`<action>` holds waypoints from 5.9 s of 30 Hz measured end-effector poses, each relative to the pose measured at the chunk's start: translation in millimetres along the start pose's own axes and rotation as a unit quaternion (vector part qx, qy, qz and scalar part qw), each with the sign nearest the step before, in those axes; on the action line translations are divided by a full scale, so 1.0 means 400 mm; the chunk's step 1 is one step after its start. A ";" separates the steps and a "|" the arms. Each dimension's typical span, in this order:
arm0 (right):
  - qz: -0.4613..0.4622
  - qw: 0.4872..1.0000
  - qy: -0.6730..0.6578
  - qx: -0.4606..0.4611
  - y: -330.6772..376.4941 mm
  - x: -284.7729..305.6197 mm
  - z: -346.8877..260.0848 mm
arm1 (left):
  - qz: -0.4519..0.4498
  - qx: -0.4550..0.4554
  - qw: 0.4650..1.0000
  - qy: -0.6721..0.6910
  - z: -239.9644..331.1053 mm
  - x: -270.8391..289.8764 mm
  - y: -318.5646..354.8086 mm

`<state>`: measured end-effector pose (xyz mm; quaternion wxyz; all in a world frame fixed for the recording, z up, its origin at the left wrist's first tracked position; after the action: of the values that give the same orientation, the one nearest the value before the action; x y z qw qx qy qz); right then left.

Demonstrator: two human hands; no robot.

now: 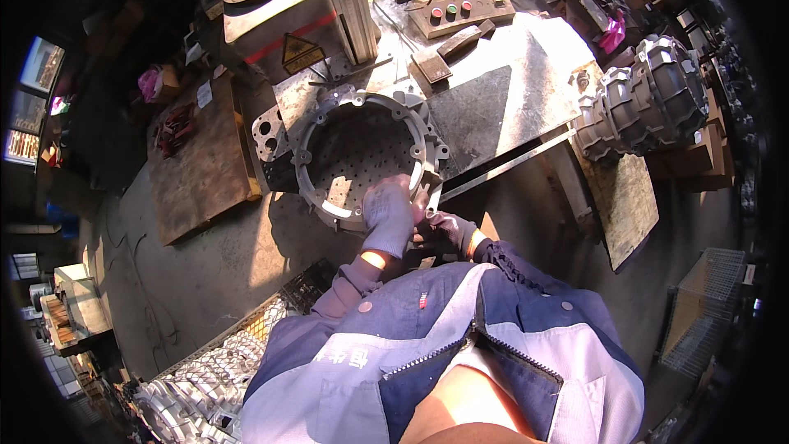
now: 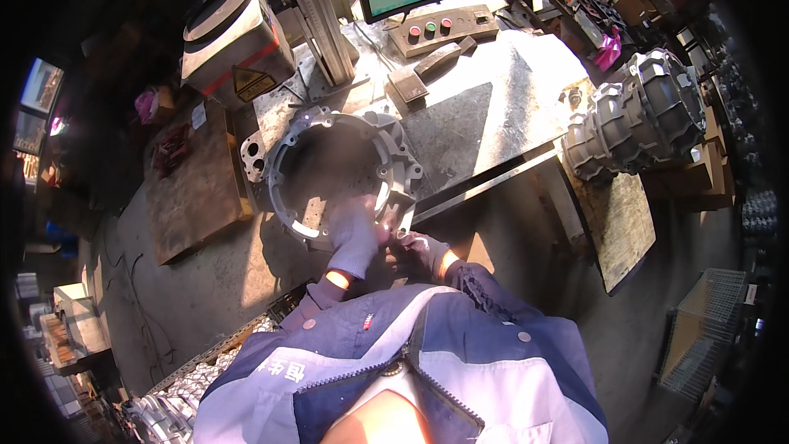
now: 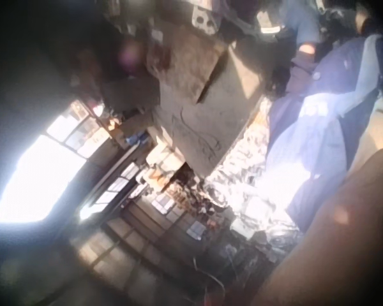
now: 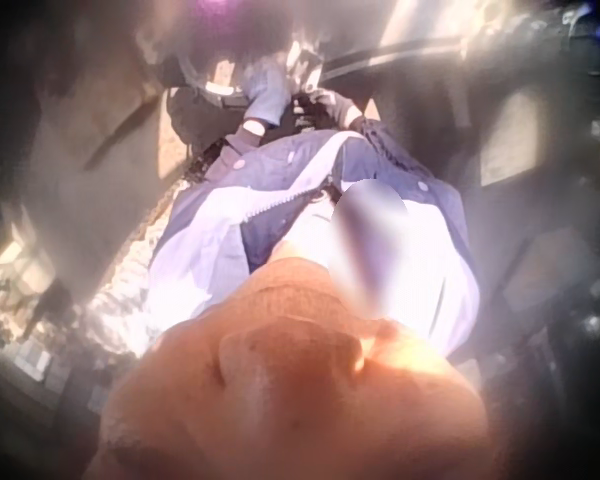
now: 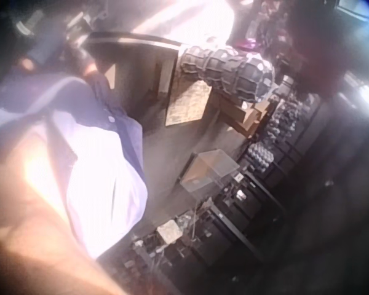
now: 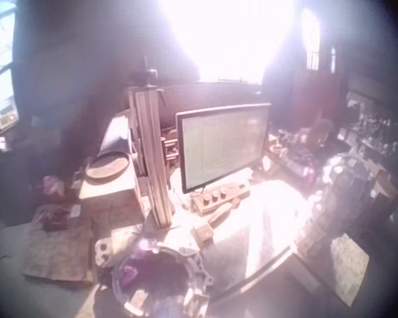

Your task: The person repeatedly picks up metal engine components from a wire basket, places them on a workbench, aligns them with a jig, and then moves them to a stack on the right. The cycle repeats with multiple identical parts throughout the clip.

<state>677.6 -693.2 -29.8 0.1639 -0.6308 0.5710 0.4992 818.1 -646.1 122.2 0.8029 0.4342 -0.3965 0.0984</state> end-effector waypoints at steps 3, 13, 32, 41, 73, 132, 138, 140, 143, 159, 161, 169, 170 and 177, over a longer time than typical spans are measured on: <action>0.045 0.984 -0.167 -0.033 0.019 -0.029 -0.003 | 0.010 -0.003 1.000 -0.005 0.000 0.002 -0.002; -0.079 0.979 -0.183 -0.036 0.000 -0.062 -0.032 | 0.034 -0.004 0.999 -0.028 0.007 0.009 0.006; -0.037 0.988 -0.107 0.102 0.174 -0.073 -0.110 | 0.135 -0.172 0.975 0.023 0.237 0.080 0.092; 0.231 0.872 0.319 0.293 0.852 0.229 -0.081 | -0.004 -0.345 0.938 0.024 0.883 -0.185 0.203; 0.678 0.413 -0.430 0.430 1.409 0.461 0.661 | -0.165 -0.726 0.516 -0.424 2.349 -1.437 -0.437; 0.436 -0.020 -0.779 -0.450 -0.102 -2.217 1.278 | -0.761 0.219 -0.144 -0.594 -0.930 -0.913 1.839; 0.453 -0.029 -0.817 -0.355 -0.304 -2.307 1.627 | -0.755 0.275 -0.087 -0.589 -1.040 -0.947 1.848; 0.427 -0.057 -0.855 -0.290 -0.377 -2.321 1.715 | -0.752 0.206 -0.108 -0.617 -1.051 -0.953 1.839; 0.385 -0.034 -0.878 -0.282 -0.445 -2.316 1.792 | -0.765 0.175 -0.114 -0.610 -1.052 -0.957 1.848; 0.387 -0.186 -0.756 -0.495 -0.145 -2.204 1.381 | -0.757 -0.203 -0.387 -0.487 -1.047 -1.091 1.799; 0.342 -0.253 -0.777 -0.464 -0.146 -2.111 1.260 | -0.773 0.016 -0.281 -0.569 -1.048 -1.125 1.757; 0.204 -0.382 -0.718 -0.545 -0.065 -1.569 0.715 | -0.555 0.017 -0.083 -0.827 -0.877 -1.241 1.358; 0.160 -0.381 -0.731 -0.543 -0.049 -1.497 0.647 | -0.511 -0.003 -0.145 -0.847 -0.864 -1.239 1.305; -0.065 -0.391 -0.809 -0.434 0.010 -1.025 0.186 | -0.150 -0.127 -0.707 -0.679 -0.820 -1.179 0.867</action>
<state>702.7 -408.5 273.3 -0.1567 -0.5426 0.6132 -0.5522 510.7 -94.6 -104.8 0.7671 0.2824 0.2122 0.5356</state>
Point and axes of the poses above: each hand's wrist, its own y-axis away from the middle knuckle, its own x-axis out of the back of the hand, z = x × y, the point moved 5 cm from there along -y, towards the middle knuckle, and after that the axes turned 15 degrees about -z, right-handed, at the moved point
